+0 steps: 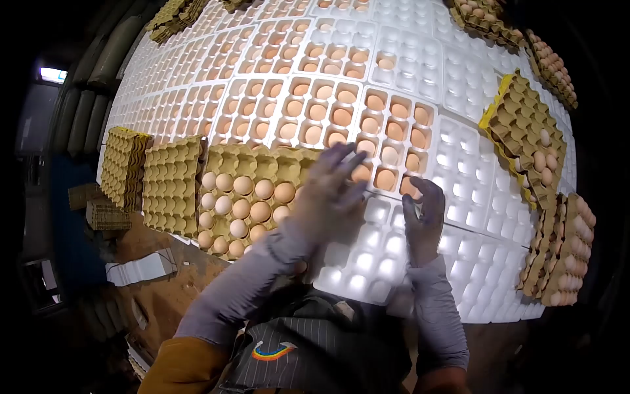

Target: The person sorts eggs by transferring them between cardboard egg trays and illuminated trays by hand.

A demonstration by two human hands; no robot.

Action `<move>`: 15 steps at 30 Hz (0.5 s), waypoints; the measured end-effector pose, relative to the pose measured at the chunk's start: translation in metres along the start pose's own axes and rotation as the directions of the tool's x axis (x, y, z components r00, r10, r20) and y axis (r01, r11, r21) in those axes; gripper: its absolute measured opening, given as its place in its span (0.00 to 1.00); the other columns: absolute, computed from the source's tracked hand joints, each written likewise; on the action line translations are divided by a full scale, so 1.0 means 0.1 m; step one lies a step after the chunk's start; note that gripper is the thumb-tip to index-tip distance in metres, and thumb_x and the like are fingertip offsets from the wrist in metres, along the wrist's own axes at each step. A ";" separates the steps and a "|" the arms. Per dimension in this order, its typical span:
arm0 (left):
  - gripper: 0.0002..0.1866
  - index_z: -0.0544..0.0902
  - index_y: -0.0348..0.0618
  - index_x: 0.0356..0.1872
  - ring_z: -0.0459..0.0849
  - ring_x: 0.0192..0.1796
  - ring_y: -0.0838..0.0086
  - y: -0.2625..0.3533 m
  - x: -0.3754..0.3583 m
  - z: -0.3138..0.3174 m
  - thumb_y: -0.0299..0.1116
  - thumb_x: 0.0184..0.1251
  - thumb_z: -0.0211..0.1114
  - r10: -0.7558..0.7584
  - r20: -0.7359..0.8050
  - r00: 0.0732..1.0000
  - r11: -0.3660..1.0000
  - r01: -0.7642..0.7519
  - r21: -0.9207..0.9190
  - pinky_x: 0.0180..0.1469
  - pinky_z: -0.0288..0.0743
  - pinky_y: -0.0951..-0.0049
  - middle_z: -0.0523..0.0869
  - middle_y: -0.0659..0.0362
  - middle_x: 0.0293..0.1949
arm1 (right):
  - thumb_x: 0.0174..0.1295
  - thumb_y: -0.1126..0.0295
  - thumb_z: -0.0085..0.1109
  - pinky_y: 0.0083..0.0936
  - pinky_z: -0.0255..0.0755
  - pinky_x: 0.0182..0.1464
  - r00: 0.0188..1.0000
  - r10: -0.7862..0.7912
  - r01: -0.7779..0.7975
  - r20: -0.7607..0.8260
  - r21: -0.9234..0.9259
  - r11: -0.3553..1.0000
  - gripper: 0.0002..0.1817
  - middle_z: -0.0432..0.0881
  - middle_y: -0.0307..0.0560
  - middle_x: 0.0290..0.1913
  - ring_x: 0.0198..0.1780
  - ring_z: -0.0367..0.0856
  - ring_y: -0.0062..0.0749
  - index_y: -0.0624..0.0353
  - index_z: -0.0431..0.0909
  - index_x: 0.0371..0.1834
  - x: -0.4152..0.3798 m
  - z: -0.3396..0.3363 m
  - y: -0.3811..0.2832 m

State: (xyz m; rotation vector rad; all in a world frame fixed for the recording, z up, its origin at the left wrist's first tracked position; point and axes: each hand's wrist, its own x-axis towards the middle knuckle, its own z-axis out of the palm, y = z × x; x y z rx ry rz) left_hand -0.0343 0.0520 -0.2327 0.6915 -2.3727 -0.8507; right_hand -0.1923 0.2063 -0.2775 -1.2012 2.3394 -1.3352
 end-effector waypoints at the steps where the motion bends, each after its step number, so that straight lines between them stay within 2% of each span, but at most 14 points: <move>1: 0.24 0.77 0.40 0.65 0.73 0.68 0.52 -0.14 -0.08 -0.37 0.33 0.69 0.64 -0.042 -0.055 0.998 0.999 0.042 -0.005 0.70 0.67 0.54 0.77 0.46 0.63 | 0.58 0.81 0.65 0.33 0.75 0.56 0.997 0.072 -0.068 -0.014 0.185 0.980 0.20 0.79 0.47 0.55 0.55 0.79 0.39 0.56 0.80 0.56 -0.10 0.05 -0.19; 2: 0.19 0.81 0.38 0.59 0.78 0.64 0.52 -0.34 -0.20 -0.72 0.31 0.69 0.64 -0.099 -0.117 0.988 0.995 0.101 0.009 0.65 0.72 0.58 0.81 0.46 0.59 | 0.58 0.81 0.66 0.34 0.76 0.55 0.998 0.020 -0.029 0.066 0.133 0.991 0.19 0.79 0.45 0.56 0.54 0.80 0.39 0.55 0.81 0.54 -0.20 0.10 -0.29; 3: 0.19 0.80 0.38 0.60 0.79 0.62 0.53 -0.47 -0.36 -1.06 0.31 0.70 0.64 -0.277 -0.149 0.949 0.961 0.271 -0.061 0.63 0.74 0.61 0.80 0.46 0.60 | 0.57 0.80 0.66 0.34 0.77 0.54 0.989 -0.028 0.015 0.148 0.085 0.996 0.18 0.79 0.44 0.56 0.53 0.81 0.39 0.55 0.82 0.52 -0.27 0.17 -0.39; 4: 0.19 0.80 0.37 0.61 0.80 0.65 0.59 -0.66 -0.53 -1.34 0.30 0.72 0.63 -0.379 -0.153 0.913 0.922 0.386 0.019 0.67 0.71 0.64 0.82 0.48 0.61 | 0.58 0.77 0.67 0.36 0.76 0.56 0.968 -0.121 0.108 0.221 0.071 0.992 0.16 0.79 0.42 0.57 0.55 0.80 0.39 0.53 0.83 0.50 -0.29 0.31 -0.55; 5: 0.18 0.79 0.36 0.61 0.79 0.65 0.59 -0.94 -0.77 -1.52 0.30 0.73 0.62 -0.419 -0.170 0.892 0.897 0.436 0.075 0.67 0.71 0.64 0.81 0.48 0.61 | 0.58 0.74 0.68 0.37 0.76 0.58 0.933 -0.207 0.197 0.294 0.064 0.978 0.15 0.78 0.41 0.58 0.57 0.79 0.39 0.51 0.84 0.49 -0.29 0.46 -0.71; 6: 0.19 0.79 0.37 0.62 0.80 0.64 0.58 -1.05 -0.93 -1.68 0.30 0.73 0.63 -0.436 -0.145 0.888 0.887 0.452 0.098 0.67 0.72 0.64 0.81 0.48 0.62 | 0.60 0.70 0.67 0.39 0.72 0.62 0.856 -0.379 0.423 0.352 -0.055 0.904 0.15 0.78 0.39 0.58 0.60 0.77 0.39 0.48 0.83 0.51 -0.23 0.61 -0.76; 7: 0.19 0.80 0.39 0.61 0.75 0.67 0.53 -1.23 -1.13 -1.74 0.32 0.72 0.64 -0.351 -0.145 0.925 0.905 0.375 0.200 0.68 0.70 0.59 0.81 0.48 0.60 | 0.61 0.66 0.67 0.41 0.69 0.65 0.740 -0.516 0.625 0.431 -0.160 0.764 0.15 0.78 0.38 0.59 0.63 0.74 0.39 0.46 0.82 0.52 -0.16 0.78 -0.76; 8: 0.23 0.78 0.41 0.64 0.68 0.72 0.47 -1.28 -1.26 -1.79 0.33 0.70 0.66 -0.282 -0.064 0.957 0.881 0.285 0.377 0.74 0.63 0.54 0.78 0.47 0.64 | 0.62 0.62 0.65 0.42 0.65 0.68 0.744 -0.498 0.631 0.447 -0.223 0.743 0.17 0.78 0.38 0.59 0.66 0.71 0.38 0.44 0.80 0.55 -0.13 0.95 -0.79; 9: 0.26 0.76 0.42 0.66 0.65 0.74 0.45 -1.32 -1.36 -1.79 0.33 0.68 0.66 -0.270 -0.008 0.963 0.876 0.249 0.413 0.75 0.59 0.50 0.75 0.46 0.67 | 0.64 0.59 0.63 0.42 0.61 0.71 0.751 -0.475 0.634 0.460 -0.297 0.714 0.18 0.78 0.38 0.59 0.69 0.68 0.38 0.43 0.79 0.57 -0.10 1.10 -0.81; 11: 0.32 0.71 0.44 0.72 0.58 0.76 0.41 -1.37 -1.47 -1.68 0.35 0.67 0.67 -0.239 0.063 0.969 0.861 0.181 0.475 0.78 0.50 0.42 0.69 0.46 0.72 | 0.60 0.63 0.65 0.44 0.62 0.70 0.747 -0.366 0.552 0.555 -0.212 0.807 0.21 0.80 0.44 0.56 0.64 0.73 0.44 0.47 0.78 0.58 0.00 1.28 -0.70; 13: 0.31 0.70 0.44 0.72 0.56 0.78 0.42 -1.32 -1.47 -1.65 0.36 0.68 0.65 -0.186 0.033 0.982 0.870 0.149 0.471 0.79 0.47 0.43 0.68 0.46 0.73 | 0.59 0.61 0.67 0.45 0.65 0.67 0.753 -0.497 0.626 0.430 -0.237 0.743 0.23 0.80 0.46 0.52 0.62 0.74 0.45 0.50 0.79 0.58 -0.02 1.22 -0.65; 14: 0.32 0.70 0.44 0.73 0.55 0.78 0.43 -1.32 -1.46 -1.66 0.35 0.68 0.65 -0.206 0.037 0.978 0.882 0.169 0.440 0.79 0.47 0.43 0.67 0.47 0.74 | 0.60 0.58 0.67 0.43 0.64 0.70 0.828 -0.248 0.361 0.504 -0.140 0.922 0.24 0.80 0.46 0.54 0.64 0.74 0.43 0.49 0.78 0.59 0.06 1.09 -0.79; 15: 0.32 0.70 0.45 0.73 0.55 0.79 0.44 -1.35 -1.49 -1.65 0.35 0.68 0.64 -0.206 0.032 0.978 0.873 0.169 0.458 0.78 0.48 0.44 0.67 0.47 0.74 | 0.61 0.55 0.67 0.40 0.63 0.72 0.812 -0.007 0.041 0.584 -0.045 0.998 0.25 0.81 0.46 0.56 0.65 0.74 0.41 0.49 0.77 0.60 0.14 0.92 -0.98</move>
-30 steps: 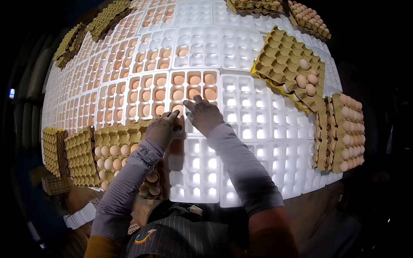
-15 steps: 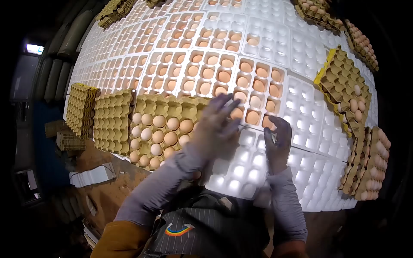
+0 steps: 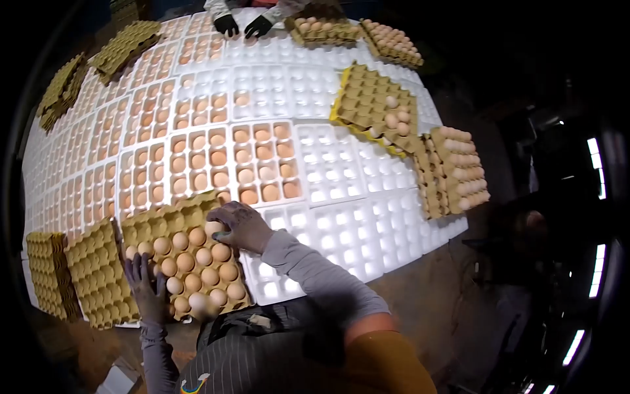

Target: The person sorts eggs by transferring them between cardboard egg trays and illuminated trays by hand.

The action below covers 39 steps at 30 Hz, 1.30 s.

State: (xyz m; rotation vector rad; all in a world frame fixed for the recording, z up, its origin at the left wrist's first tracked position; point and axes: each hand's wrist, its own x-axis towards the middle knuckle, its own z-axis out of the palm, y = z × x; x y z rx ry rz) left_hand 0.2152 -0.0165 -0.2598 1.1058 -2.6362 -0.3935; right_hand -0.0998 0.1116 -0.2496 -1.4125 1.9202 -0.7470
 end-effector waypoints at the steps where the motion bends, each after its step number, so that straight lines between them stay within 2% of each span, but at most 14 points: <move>1: 0.32 0.69 0.45 0.73 0.55 0.79 0.44 0.01 0.00 0.00 0.34 0.68 0.64 -0.003 0.004 1.000 1.000 0.003 -0.004 0.78 0.48 0.44 0.67 0.47 0.74 | 0.60 0.61 0.69 0.34 0.71 0.65 0.992 0.120 -0.085 -0.051 0.445 0.892 0.25 0.82 0.45 0.54 0.58 0.80 0.37 0.51 0.78 0.61 -0.09 -0.16 -0.03; 3: 0.32 0.69 0.45 0.74 0.55 0.79 0.44 0.01 -0.01 0.01 0.33 0.68 0.63 -0.016 -0.003 1.000 1.000 0.016 -0.003 0.78 0.48 0.44 0.67 0.48 0.74 | 0.61 0.68 0.69 0.22 0.77 0.53 0.922 0.251 0.096 -0.294 0.804 0.587 0.26 0.81 0.41 0.53 0.50 0.80 0.22 0.57 0.76 0.63 -0.09 -0.39 0.41; 8: 0.32 0.69 0.45 0.74 0.54 0.80 0.46 0.03 0.01 0.02 0.31 0.67 0.63 -0.021 -0.001 1.000 0.999 0.021 0.043 0.78 0.50 0.45 0.67 0.47 0.74 | 0.63 0.71 0.65 0.22 0.76 0.41 0.337 0.389 0.312 -0.857 0.492 0.813 0.18 0.83 0.46 0.44 0.42 0.81 0.26 0.61 0.79 0.56 -0.18 -2.08 1.77; 11: 0.32 0.71 0.44 0.72 0.56 0.79 0.46 0.18 0.05 0.02 0.31 0.65 0.65 -0.068 -0.009 0.998 0.997 0.069 0.017 0.77 0.53 0.46 0.68 0.47 0.73 | 0.63 0.65 0.66 0.30 0.77 0.49 0.208 0.394 -0.115 -0.895 0.377 0.919 0.20 0.85 0.51 0.46 0.46 0.84 0.37 0.57 0.79 0.57 -0.28 -2.80 2.15; 13: 0.31 0.73 0.44 0.70 0.57 0.78 0.45 0.17 0.05 -0.03 0.31 0.64 0.67 -0.088 -0.011 0.996 0.996 0.088 -0.012 0.76 0.56 0.46 0.69 0.47 0.72 | 0.63 0.60 0.64 0.34 0.78 0.51 0.344 0.186 -0.559 -0.920 -0.041 0.828 0.22 0.87 0.53 0.47 0.48 0.86 0.41 0.53 0.79 0.61 -0.38 -3.11 2.76; 15: 0.30 0.75 0.45 0.67 0.59 0.76 0.43 0.14 0.05 -0.01 0.31 0.62 0.69 -0.075 -0.044 0.996 0.997 0.075 -0.002 0.74 0.59 0.45 0.72 0.47 0.69 | 0.66 0.64 0.60 0.29 0.78 0.52 0.351 0.480 -0.273 -0.804 0.402 0.874 0.20 0.87 0.49 0.48 0.47 0.85 0.35 0.58 0.79 0.60 -0.33 -2.94 2.21; 22: 0.22 0.81 0.47 0.62 0.68 0.72 0.49 -0.29 0.22 -0.26 0.28 0.65 0.66 -0.232 -0.208 0.950 0.943 0.167 -0.289 0.71 0.66 0.54 0.77 0.53 0.66 | 0.61 0.75 0.67 0.23 0.76 0.54 0.957 -0.017 0.068 -0.289 0.169 0.983 0.16 0.85 0.42 0.48 0.51 0.82 0.25 0.60 0.83 0.53 -0.13 -0.91 0.56; 30: 0.22 0.81 0.53 0.62 0.71 0.71 0.56 -0.73 0.77 -0.52 0.33 0.65 0.68 0.233 0.323 0.917 0.972 -0.231 -0.045 0.76 0.61 0.55 0.82 0.57 0.59 | 0.58 0.59 0.65 0.41 0.60 0.71 0.889 -0.451 0.421 0.072 -0.513 0.748 0.26 0.80 0.43 0.50 0.62 0.74 0.40 0.48 0.76 0.62 0.33 0.44 -0.18; 32: 0.23 0.79 0.54 0.63 0.72 0.71 0.56 -0.83 0.75 -0.52 0.35 0.66 0.68 0.256 0.320 0.912 0.966 -0.251 -0.058 0.76 0.62 0.55 0.82 0.57 0.58 | 0.61 0.62 0.63 0.36 0.68 0.66 0.909 -0.415 0.389 0.041 -0.440 0.809 0.22 0.80 0.42 0.47 0.56 0.78 0.35 0.51 0.77 0.59 0.31 0.31 -0.37; 33: 0.24 0.79 0.54 0.64 0.72 0.70 0.56 -0.84 0.75 -0.55 0.35 0.66 0.68 0.274 0.293 0.916 0.962 -0.256 -0.099 0.75 0.64 0.55 0.82 0.57 0.58 | 0.61 0.65 0.63 0.33 0.72 0.63 0.992 -0.126 0.129 -0.026 0.141 0.982 0.21 0.81 0.43 0.46 0.54 0.80 0.34 0.54 0.76 0.59 0.31 0.26 -0.41; 34: 0.25 0.78 0.55 0.64 0.73 0.69 0.56 -0.85 0.75 -0.56 0.36 0.66 0.69 0.289 0.262 0.921 0.955 -0.261 -0.138 0.73 0.66 0.56 0.82 0.57 0.59 | 0.61 0.68 0.64 0.31 0.76 0.59 0.984 0.158 -0.174 0.084 0.665 0.727 0.21 0.82 0.44 0.45 0.52 0.82 0.33 0.57 0.76 0.58 0.33 0.20 -0.47; 36: 0.22 0.78 0.50 0.63 0.79 0.64 0.59 -0.88 0.67 -0.54 0.41 0.70 0.66 0.170 0.163 0.972 0.965 -0.130 -0.229 0.68 0.74 0.60 0.83 0.56 0.57 | 0.63 0.66 0.61 0.23 0.78 0.48 0.965 0.219 -0.227 0.145 0.881 0.415 0.17 0.82 0.42 0.46 0.46 0.83 0.27 0.61 0.78 0.53 0.41 0.09 -0.66; 37: 0.21 0.79 0.46 0.60 0.81 0.60 0.63 -0.91 0.67 -0.55 0.43 0.72 0.64 -0.071 0.184 0.980 0.640 0.186 -0.746 0.64 0.77 0.63 0.83 0.55 0.55 | 0.63 0.62 0.62 0.25 0.78 0.47 0.965 0.195 -0.262 0.175 0.696 0.668 0.18 0.83 0.42 0.46 0.45 0.84 0.28 0.60 0.78 0.52 0.50 0.12 -0.69; 39: 0.24 0.82 0.39 0.54 0.84 0.50 0.74 -0.95 0.74 -0.52 0.51 0.76 0.58 -0.118 0.361 0.925 -0.230 0.328 -0.916 0.55 0.80 0.70 0.83 0.56 0.50 | 0.61 0.52 0.65 0.34 0.77 0.46 0.993 0.028 -0.022 0.117 -0.052 0.998 0.22 0.84 0.46 0.44 0.44 0.85 0.36 0.58 0.81 0.49 0.60 0.32 -0.82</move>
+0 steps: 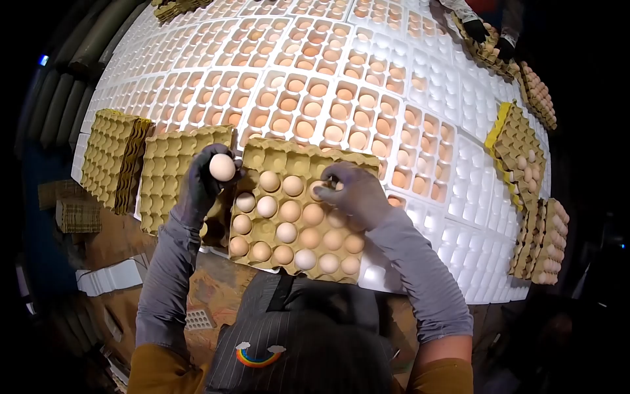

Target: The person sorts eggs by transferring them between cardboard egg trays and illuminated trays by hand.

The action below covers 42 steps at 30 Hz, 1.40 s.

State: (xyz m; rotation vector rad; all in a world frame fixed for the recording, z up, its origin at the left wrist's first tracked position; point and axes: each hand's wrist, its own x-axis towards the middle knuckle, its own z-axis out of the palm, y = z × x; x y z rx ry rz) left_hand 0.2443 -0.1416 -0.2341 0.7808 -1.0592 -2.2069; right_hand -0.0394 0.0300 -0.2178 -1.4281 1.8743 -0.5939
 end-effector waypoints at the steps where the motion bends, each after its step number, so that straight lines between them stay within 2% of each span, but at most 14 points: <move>1: 0.24 0.82 0.39 0.54 0.84 0.50 0.74 0.04 0.05 0.07 0.51 0.76 0.58 -0.002 0.003 1.000 1.000 0.002 -0.002 0.55 0.80 0.70 0.83 0.56 0.50 | 0.60 0.50 0.66 0.40 0.76 0.49 0.998 -0.068 0.070 0.018 -0.356 0.932 0.22 0.85 0.52 0.42 0.45 0.85 0.43 0.58 0.83 0.46 0.03 0.19 0.02; 3: 0.23 0.82 0.40 0.54 0.85 0.49 0.72 0.15 0.14 0.29 0.50 0.73 0.62 -0.252 -0.196 0.948 0.670 0.317 0.671 0.53 0.80 0.69 0.83 0.56 0.49 | 0.58 0.50 0.67 0.40 0.76 0.51 0.997 -0.008 0.056 0.082 -0.597 0.800 0.24 0.85 0.52 0.45 0.48 0.84 0.47 0.58 0.84 0.47 0.10 0.39 -0.04; 7: 0.27 0.79 0.43 0.61 0.85 0.46 0.69 -0.25 0.20 0.32 0.43 0.64 0.73 -0.101 0.315 0.944 -0.337 -0.331 0.882 0.51 0.80 0.70 0.83 0.50 0.53 | 0.61 0.58 0.64 0.30 0.75 0.57 0.910 0.308 -0.315 0.279 -0.021 0.949 0.27 0.81 0.47 0.54 0.52 0.83 0.34 0.56 0.76 0.62 0.12 -0.05 -0.18; 11: 0.25 0.76 0.47 0.67 0.84 0.49 0.69 0.11 0.14 0.25 0.34 0.69 0.67 -0.202 0.094 0.975 0.252 -0.041 0.967 0.53 0.79 0.70 0.81 0.52 0.56 | 0.58 0.66 0.67 0.30 0.75 0.57 0.973 0.051 -0.228 0.227 0.887 0.401 0.22 0.78 0.44 0.53 0.53 0.81 0.30 0.56 0.79 0.56 0.09 0.00 -0.16; 13: 0.24 0.76 0.46 0.66 0.84 0.50 0.69 0.34 -0.03 0.14 0.29 0.69 0.62 -0.266 0.103 0.958 0.918 0.220 0.331 0.55 0.79 0.70 0.81 0.53 0.55 | 0.59 0.65 0.66 0.33 0.76 0.57 0.969 -0.245 0.225 0.031 0.294 0.929 0.19 0.77 0.44 0.57 0.56 0.80 0.35 0.52 0.79 0.54 0.25 0.15 -0.19; 15: 0.25 0.77 0.48 0.65 0.83 0.54 0.67 0.43 -0.15 0.15 0.24 0.65 0.61 -0.253 0.077 0.964 0.913 0.212 0.348 0.57 0.79 0.69 0.79 0.53 0.56 | 0.60 0.55 0.67 0.41 0.78 0.54 0.992 -0.073 0.113 0.104 -0.459 0.881 0.19 0.68 0.45 0.69 0.62 0.75 0.46 0.49 0.79 0.51 0.27 0.38 -0.50; 17: 0.27 0.78 0.52 0.64 0.82 0.59 0.63 0.34 -0.22 0.03 0.24 0.62 0.63 -0.058 0.250 0.967 0.231 -0.231 0.945 0.60 0.79 0.66 0.77 0.52 0.59 | 0.59 0.54 0.68 0.43 0.78 0.54 0.994 -0.031 0.095 0.103 -0.703 0.705 0.20 0.65 0.47 0.71 0.61 0.75 0.50 0.49 0.79 0.50 0.37 0.63 -0.56; 21: 0.20 0.83 0.54 0.52 0.79 0.57 0.55 0.10 -0.38 0.32 0.29 0.56 0.69 -0.147 0.210 0.967 -0.470 -0.255 0.845 0.56 0.80 0.62 0.73 0.54 0.66 | 0.59 0.56 0.69 0.46 0.79 0.54 0.996 -0.029 0.083 0.088 -0.694 0.715 0.20 0.65 0.49 0.70 0.61 0.74 0.53 0.51 0.79 0.50 0.34 0.58 -0.52; 25: 0.12 0.86 0.53 0.43 0.78 0.54 0.57 -0.12 -0.27 0.34 0.33 0.57 0.66 -0.170 0.179 0.969 -0.683 -0.247 0.688 0.51 0.80 0.60 0.72 0.55 0.66 | 0.58 0.55 0.69 0.45 0.78 0.56 0.993 -0.099 0.114 0.061 -0.675 0.729 0.21 0.66 0.48 0.69 0.61 0.74 0.52 0.50 0.80 0.52 0.32 0.64 -0.38; 27: 0.12 0.87 0.51 0.44 0.78 0.55 0.58 0.03 -0.25 0.40 0.36 0.60 0.67 -0.197 0.189 0.962 -0.650 -0.272 0.710 0.53 0.80 0.59 0.73 0.55 0.67 | 0.57 0.54 0.70 0.44 0.78 0.57 0.990 -0.136 0.121 0.039 -0.724 0.679 0.22 0.66 0.49 0.69 0.61 0.74 0.52 0.49 0.80 0.52 0.29 0.58 -0.34; 31: 0.25 0.84 0.49 0.58 0.84 0.53 0.64 0.28 -0.37 0.06 0.55 0.71 0.64 -0.149 0.195 0.969 -0.070 -0.207 0.976 0.53 0.82 0.64 0.80 0.55 0.60 | 0.59 0.50 0.70 0.33 0.76 0.56 0.970 0.017 0.053 -0.241 0.284 0.957 0.28 0.70 0.48 0.67 0.56 0.79 0.36 0.60 0.82 0.55 -0.20 0.30 -0.23; 33: 0.32 0.79 0.47 0.64 0.86 0.49 0.69 0.32 -0.53 0.16 0.62 0.75 0.55 -0.536 0.013 0.844 0.780 0.489 0.391 0.52 0.82 0.70 0.83 0.56 0.55 | 0.73 0.47 0.53 0.21 0.75 0.41 0.947 0.223 -0.290 0.232 0.916 0.276 0.29 0.80 0.42 0.58 0.49 0.81 0.26 0.60 0.75 0.64 -0.68 0.10 -0.26; 37: 0.35 0.75 0.43 0.65 0.85 0.52 0.71 0.07 -0.56 0.81 0.64 0.79 0.42 -0.519 0.250 0.817 0.854 0.490 0.172 0.53 0.83 0.70 0.84 0.56 0.55 | 0.75 0.41 0.44 0.21 0.75 0.38 0.933 0.305 -0.201 0.192 0.980 -0.002 0.34 0.82 0.46 0.55 0.47 0.82 0.28 0.59 0.71 0.69 -1.22 0.26 -0.15; 42: 0.33 0.77 0.41 0.63 0.88 0.43 0.72 -0.18 -0.43 1.37 0.61 0.80 0.45 -0.609 0.137 0.782 0.740 0.497 0.453 0.46 0.84 0.71 0.87 0.55 0.51 | 0.72 0.52 0.53 0.29 0.75 0.56 0.921 0.379 -0.223 0.094 0.923 0.315 0.28 0.80 0.48 0.58 0.54 0.79 0.32 0.59 0.73 0.67 -1.85 -0.04 0.01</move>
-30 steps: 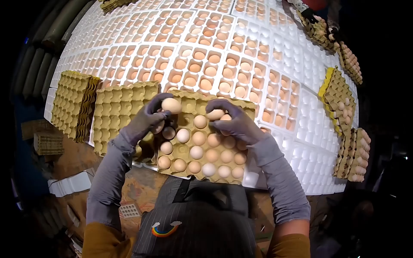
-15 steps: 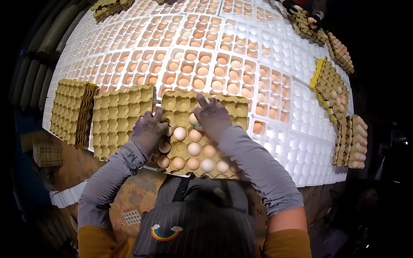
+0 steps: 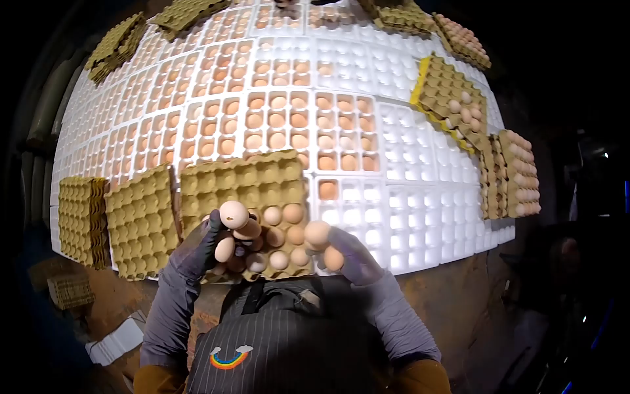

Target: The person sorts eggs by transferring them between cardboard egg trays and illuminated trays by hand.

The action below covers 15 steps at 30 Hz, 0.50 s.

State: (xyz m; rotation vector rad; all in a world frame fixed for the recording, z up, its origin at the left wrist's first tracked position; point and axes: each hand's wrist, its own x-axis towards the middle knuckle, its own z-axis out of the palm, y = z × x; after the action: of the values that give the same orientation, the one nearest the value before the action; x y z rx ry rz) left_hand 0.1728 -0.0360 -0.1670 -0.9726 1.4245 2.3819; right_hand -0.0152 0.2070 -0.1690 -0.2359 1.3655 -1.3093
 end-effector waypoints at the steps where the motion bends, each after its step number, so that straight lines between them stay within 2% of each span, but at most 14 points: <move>1: 0.33 0.80 0.40 0.61 0.86 0.45 0.74 0.07 0.03 0.20 0.61 0.80 0.46 0.065 0.010 0.998 0.995 -0.064 -0.074 0.46 0.82 0.74 0.87 0.54 0.51 | 0.72 0.56 0.55 0.29 0.75 0.56 0.999 0.012 -0.015 -0.030 -0.090 0.996 0.25 0.79 0.48 0.59 0.54 0.79 0.34 0.60 0.75 0.65 -0.05 -0.25 0.06; 3: 0.34 0.77 0.38 0.63 0.83 0.51 0.72 0.02 0.29 0.31 0.60 0.80 0.47 0.025 -0.049 0.999 0.990 -0.018 0.141 0.54 0.78 0.71 0.85 0.56 0.52 | 0.72 0.61 0.57 0.27 0.76 0.53 0.993 -0.111 0.096 -0.042 -0.257 0.962 0.21 0.79 0.49 0.59 0.55 0.79 0.32 0.62 0.77 0.62 -0.13 -0.71 0.26; 4: 0.34 0.77 0.38 0.63 0.83 0.51 0.72 0.06 0.39 0.45 0.60 0.80 0.47 0.021 -0.040 0.999 0.989 -0.015 0.148 0.54 0.78 0.71 0.85 0.56 0.52 | 0.71 0.63 0.58 0.26 0.76 0.52 0.987 -0.152 0.131 -0.045 -0.310 0.942 0.20 0.79 0.50 0.59 0.55 0.79 0.32 0.63 0.78 0.61 -0.16 -0.88 0.29; 5: 0.34 0.78 0.38 0.63 0.82 0.50 0.72 0.10 0.51 0.58 0.61 0.80 0.48 0.042 -0.032 0.999 0.976 -0.034 0.217 0.54 0.76 0.72 0.85 0.57 0.51 | 0.70 0.65 0.60 0.26 0.77 0.50 0.982 -0.166 0.141 -0.086 -0.241 0.960 0.18 0.79 0.49 0.59 0.54 0.80 0.31 0.62 0.79 0.59 -0.16 -1.06 0.29; 7: 0.34 0.78 0.39 0.62 0.82 0.49 0.73 0.16 0.78 0.85 0.61 0.79 0.48 0.058 -0.026 0.998 0.957 -0.048 0.287 0.55 0.75 0.73 0.85 0.57 0.50 | 0.64 0.63 0.68 0.29 0.78 0.48 0.940 -0.200 0.127 -0.277 -0.261 0.957 0.17 0.77 0.49 0.58 0.52 0.82 0.35 0.57 0.82 0.54 -0.06 -1.37 0.26; 8: 0.34 0.79 0.39 0.62 0.81 0.50 0.73 0.13 0.98 0.98 0.62 0.79 0.48 0.064 -0.038 0.997 0.976 -0.055 0.210 0.56 0.74 0.73 0.85 0.57 0.50 | 0.63 0.60 0.69 0.31 0.79 0.47 0.858 -0.425 0.204 -0.290 -0.565 0.799 0.18 0.76 0.50 0.58 0.51 0.82 0.38 0.55 0.82 0.53 0.08 -1.59 0.35; 9: 0.34 0.79 0.39 0.62 0.81 0.51 0.74 0.10 1.18 1.10 0.62 0.79 0.48 0.070 -0.053 0.996 0.989 -0.063 0.130 0.57 0.74 0.74 0.85 0.57 0.50 | 0.61 0.57 0.70 0.34 0.80 0.47 0.748 -0.626 0.219 -0.220 -0.809 0.546 0.19 0.76 0.50 0.58 0.50 0.83 0.41 0.53 0.83 0.52 0.23 -1.80 0.41; 10: 0.31 0.80 0.40 0.61 0.83 0.48 0.79 0.11 1.38 1.23 0.58 0.81 0.46 0.101 -0.026 0.995 0.990 -0.098 0.101 0.51 0.78 0.77 0.87 0.58 0.51 | 0.59 0.55 0.71 0.36 0.80 0.48 0.743 -0.637 0.153 -0.203 -0.876 0.458 0.21 0.75 0.50 0.59 0.51 0.83 0.44 0.52 0.82 0.53 0.25 -1.79 0.17; 11: 0.32 0.80 0.39 0.61 0.83 0.47 0.79 0.10 1.59 1.30 0.59 0.81 0.46 0.078 -0.020 0.997 0.986 -0.074 0.149 0.51 0.78 0.78 0.87 0.58 0.50 | 0.57 0.53 0.72 0.37 0.80 0.48 0.741 -0.646 0.085 -0.184 -0.928 0.362 0.23 0.74 0.51 0.60 0.52 0.82 0.47 0.51 0.82 0.53 0.29 -1.75 -0.07; 12: 0.31 0.79 0.38 0.61 0.83 0.47 0.79 0.25 1.60 1.51 0.58 0.81 0.46 0.033 -0.067 0.997 0.976 -0.017 0.216 0.51 0.78 0.77 0.87 0.58 0.49 | 0.56 0.52 0.72 0.39 0.81 0.49 0.715 -0.694 0.016 -0.089 -0.990 0.143 0.24 0.73 0.50 0.62 0.54 0.82 0.46 0.49 0.81 0.53 0.40 -1.84 -0.08; 13: 0.31 0.79 0.37 0.61 0.83 0.46 0.78 0.38 1.59 1.67 0.58 0.82 0.47 -0.010 -0.117 0.993 0.959 0.043 0.280 0.51 0.78 0.77 0.87 0.58 0.48 | 0.56 0.52 0.72 0.39 0.81 0.49 0.720 -0.689 0.027 -0.085 -0.988 0.150 0.24 0.73 0.50 0.62 0.54 0.82 0.46 0.49 0.81 0.53 0.50 -1.88 -0.11; 15: 0.30 0.78 0.37 0.62 0.84 0.44 0.78 -0.13 2.05 1.51 0.56 0.81 0.49 0.134 -0.035 0.990 0.927 -0.113 0.357 0.50 0.78 0.76 0.86 0.58 0.45 | 0.56 0.54 0.71 0.38 0.81 0.48 0.823 -0.565 -0.003 0.064 -0.993 -0.117 0.23 0.72 0.51 0.62 0.52 0.82 0.47 0.47 0.79 0.54 0.66 -1.95 -0.15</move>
State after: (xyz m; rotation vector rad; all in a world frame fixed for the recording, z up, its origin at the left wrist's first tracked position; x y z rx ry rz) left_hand -0.0433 0.0662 -0.2562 -0.8852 1.9050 2.0796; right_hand -0.1970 0.2557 -0.2531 -1.5041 2.6189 -0.2627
